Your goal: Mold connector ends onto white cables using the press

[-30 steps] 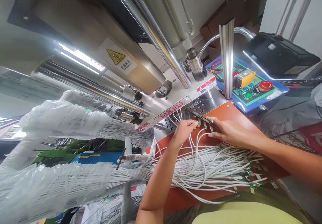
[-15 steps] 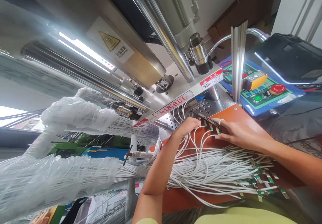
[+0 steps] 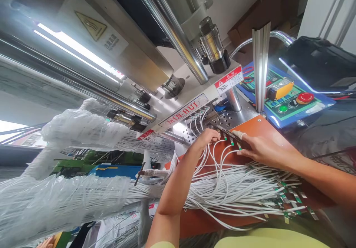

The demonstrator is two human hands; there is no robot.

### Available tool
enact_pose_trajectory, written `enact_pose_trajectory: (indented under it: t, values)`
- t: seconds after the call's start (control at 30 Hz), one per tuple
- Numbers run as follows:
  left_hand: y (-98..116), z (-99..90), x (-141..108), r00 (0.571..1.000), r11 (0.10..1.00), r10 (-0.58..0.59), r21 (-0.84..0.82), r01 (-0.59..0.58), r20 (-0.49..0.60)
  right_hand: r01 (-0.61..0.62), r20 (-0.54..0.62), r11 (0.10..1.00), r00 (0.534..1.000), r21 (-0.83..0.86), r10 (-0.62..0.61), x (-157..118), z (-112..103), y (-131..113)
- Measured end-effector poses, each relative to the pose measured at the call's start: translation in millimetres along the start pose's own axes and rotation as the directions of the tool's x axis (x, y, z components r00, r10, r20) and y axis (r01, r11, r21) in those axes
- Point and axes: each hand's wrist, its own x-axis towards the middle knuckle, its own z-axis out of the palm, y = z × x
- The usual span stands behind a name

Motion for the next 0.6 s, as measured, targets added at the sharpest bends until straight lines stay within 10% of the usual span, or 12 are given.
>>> enact_pose_trajectory:
  t: [0.6]
  values:
    - [-9, 34.6, 0, 0.945, 0.976, 0.054, -0.183, -0.118, -0.321, -0.13, -0.042, 0.959, 0.991, -0.251, 0.123, -8, 16, -22]
